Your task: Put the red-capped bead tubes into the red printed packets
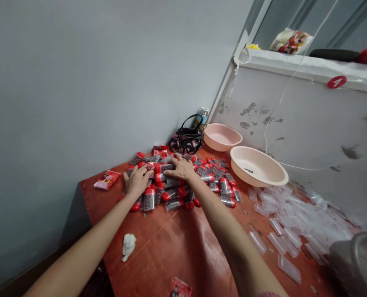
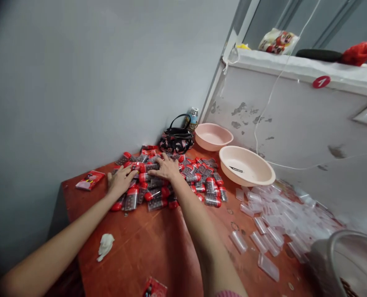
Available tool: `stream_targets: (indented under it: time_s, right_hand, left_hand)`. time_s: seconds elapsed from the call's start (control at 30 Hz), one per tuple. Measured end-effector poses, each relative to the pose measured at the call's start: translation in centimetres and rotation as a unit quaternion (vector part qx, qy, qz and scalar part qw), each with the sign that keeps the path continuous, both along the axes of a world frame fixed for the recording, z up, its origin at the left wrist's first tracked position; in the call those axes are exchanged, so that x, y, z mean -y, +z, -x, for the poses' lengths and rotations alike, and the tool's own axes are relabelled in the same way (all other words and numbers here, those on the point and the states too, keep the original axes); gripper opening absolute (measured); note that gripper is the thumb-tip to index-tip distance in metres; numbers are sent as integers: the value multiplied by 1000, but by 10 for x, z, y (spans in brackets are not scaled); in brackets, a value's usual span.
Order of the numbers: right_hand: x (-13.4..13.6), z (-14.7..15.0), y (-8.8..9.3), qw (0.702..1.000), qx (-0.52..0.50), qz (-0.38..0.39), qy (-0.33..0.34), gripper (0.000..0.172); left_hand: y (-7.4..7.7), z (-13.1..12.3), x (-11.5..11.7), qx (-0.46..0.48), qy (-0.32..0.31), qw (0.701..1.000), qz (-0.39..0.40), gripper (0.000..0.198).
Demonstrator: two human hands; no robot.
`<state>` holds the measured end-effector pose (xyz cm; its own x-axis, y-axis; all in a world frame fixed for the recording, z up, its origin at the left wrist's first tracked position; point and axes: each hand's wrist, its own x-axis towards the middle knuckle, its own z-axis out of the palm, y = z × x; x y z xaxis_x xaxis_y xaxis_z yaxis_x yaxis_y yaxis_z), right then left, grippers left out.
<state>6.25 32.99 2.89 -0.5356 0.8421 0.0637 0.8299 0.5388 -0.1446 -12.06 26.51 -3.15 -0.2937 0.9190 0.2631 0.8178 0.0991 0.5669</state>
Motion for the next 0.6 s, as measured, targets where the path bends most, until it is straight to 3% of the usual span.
stream_targets:
  time_s: [0.17, 0.47, 0.6]
  right_hand:
    - [22, -38, -11, 1000, 12, -14, -4, 60]
    - [88, -125, -22, 997, -22, -59, -41, 52]
    - [117, -156, -25, 995, -36, -66, -70, 54]
  left_hand:
    - [2, -47, 9, 12, -27, 999, -16, 28]
    - [5, -133, 40, 62, -154, 986, -15, 25]
    - [15, -164, 54, 75, -194, 978, -9, 25]
